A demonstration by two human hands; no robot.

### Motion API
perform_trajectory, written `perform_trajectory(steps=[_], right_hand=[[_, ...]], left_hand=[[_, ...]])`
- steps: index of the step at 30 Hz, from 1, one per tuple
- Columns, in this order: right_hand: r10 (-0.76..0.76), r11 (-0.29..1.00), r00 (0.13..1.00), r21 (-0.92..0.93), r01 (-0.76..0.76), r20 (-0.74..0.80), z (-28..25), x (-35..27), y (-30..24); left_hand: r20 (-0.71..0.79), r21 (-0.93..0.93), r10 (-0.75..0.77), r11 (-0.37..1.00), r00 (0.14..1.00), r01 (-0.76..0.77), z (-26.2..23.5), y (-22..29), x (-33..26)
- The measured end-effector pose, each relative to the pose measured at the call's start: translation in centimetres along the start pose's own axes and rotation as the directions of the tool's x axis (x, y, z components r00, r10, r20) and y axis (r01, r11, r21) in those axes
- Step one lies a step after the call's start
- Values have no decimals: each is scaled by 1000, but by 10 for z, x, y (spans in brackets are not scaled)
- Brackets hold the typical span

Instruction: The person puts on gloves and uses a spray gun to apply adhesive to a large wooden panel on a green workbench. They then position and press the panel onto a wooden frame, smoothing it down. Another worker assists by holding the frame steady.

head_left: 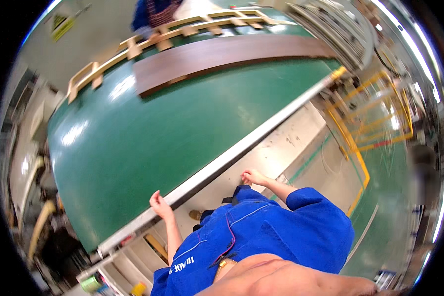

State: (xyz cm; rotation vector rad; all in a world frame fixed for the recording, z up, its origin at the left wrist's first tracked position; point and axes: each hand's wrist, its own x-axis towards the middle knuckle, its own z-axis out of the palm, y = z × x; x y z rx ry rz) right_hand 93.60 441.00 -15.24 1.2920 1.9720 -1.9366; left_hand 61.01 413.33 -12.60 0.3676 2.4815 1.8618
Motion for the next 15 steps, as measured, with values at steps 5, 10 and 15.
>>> perform_trajectory(steps=[5, 10, 15], right_hand=[[59, 961, 981, 276, -6, -185, -108, -42, 89], [337, 875, 824, 475, -95, -456, -230, -76, 193], [422, 846, 762, 514, -138, -491, -365, -106, 221]], left_hand=[[453, -168, -63, 974, 889, 155, 194, 78, -33], [676, -121, -180, 930, 715, 348, 346, 128, -49], [741, -13, -314, 877, 594, 481, 470, 157, -79]])
